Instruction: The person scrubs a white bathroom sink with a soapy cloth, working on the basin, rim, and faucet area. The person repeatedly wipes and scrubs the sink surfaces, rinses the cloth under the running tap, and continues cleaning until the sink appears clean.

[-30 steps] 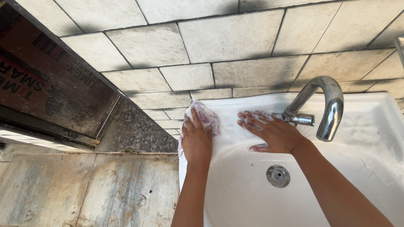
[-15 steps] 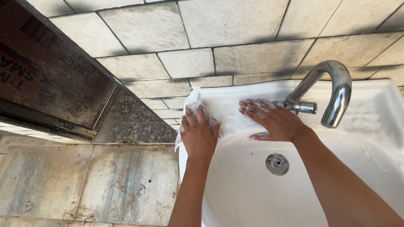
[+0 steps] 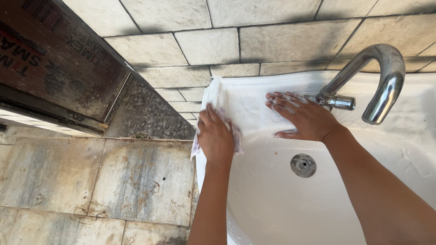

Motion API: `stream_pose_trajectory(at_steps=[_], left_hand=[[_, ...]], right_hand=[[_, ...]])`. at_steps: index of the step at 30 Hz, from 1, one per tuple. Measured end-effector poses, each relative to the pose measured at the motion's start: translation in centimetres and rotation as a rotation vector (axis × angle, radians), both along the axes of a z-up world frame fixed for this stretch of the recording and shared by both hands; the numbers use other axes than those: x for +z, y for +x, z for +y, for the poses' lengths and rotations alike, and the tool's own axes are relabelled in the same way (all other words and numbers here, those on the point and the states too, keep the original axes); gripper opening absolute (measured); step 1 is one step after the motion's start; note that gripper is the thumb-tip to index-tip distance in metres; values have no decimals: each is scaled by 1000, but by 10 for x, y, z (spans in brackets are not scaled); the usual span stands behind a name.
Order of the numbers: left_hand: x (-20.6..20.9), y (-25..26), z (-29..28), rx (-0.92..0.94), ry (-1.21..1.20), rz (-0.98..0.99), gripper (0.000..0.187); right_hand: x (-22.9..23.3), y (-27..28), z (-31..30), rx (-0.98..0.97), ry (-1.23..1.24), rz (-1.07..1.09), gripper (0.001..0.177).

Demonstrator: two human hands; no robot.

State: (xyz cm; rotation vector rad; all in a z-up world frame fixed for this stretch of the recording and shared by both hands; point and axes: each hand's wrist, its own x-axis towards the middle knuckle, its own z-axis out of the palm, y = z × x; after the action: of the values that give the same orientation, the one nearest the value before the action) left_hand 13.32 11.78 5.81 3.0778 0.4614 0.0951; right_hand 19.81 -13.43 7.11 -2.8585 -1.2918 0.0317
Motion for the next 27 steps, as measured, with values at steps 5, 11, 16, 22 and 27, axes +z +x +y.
stream_pose_trajectory(at_steps=[5, 11, 16, 22, 27], left_hand=[[-10, 77, -7, 100, -24, -62, 72], [-12, 28, 1, 29, -48, -78, 83], [-17, -79, 3, 137, -101, 39, 72], [-17, -46, 5, 101, -91, -247, 82], [4, 47, 3, 136, -312, 31, 92]], right_hand=[[-1, -1, -1, 30, 56, -28, 95], [0, 2, -2, 28, 73, -24, 95], [-2, 0, -2, 43, 109, -43, 94], [-2, 1, -2, 29, 88, -26, 98], [-5, 0, -2, -8, 20, -14, 99]])
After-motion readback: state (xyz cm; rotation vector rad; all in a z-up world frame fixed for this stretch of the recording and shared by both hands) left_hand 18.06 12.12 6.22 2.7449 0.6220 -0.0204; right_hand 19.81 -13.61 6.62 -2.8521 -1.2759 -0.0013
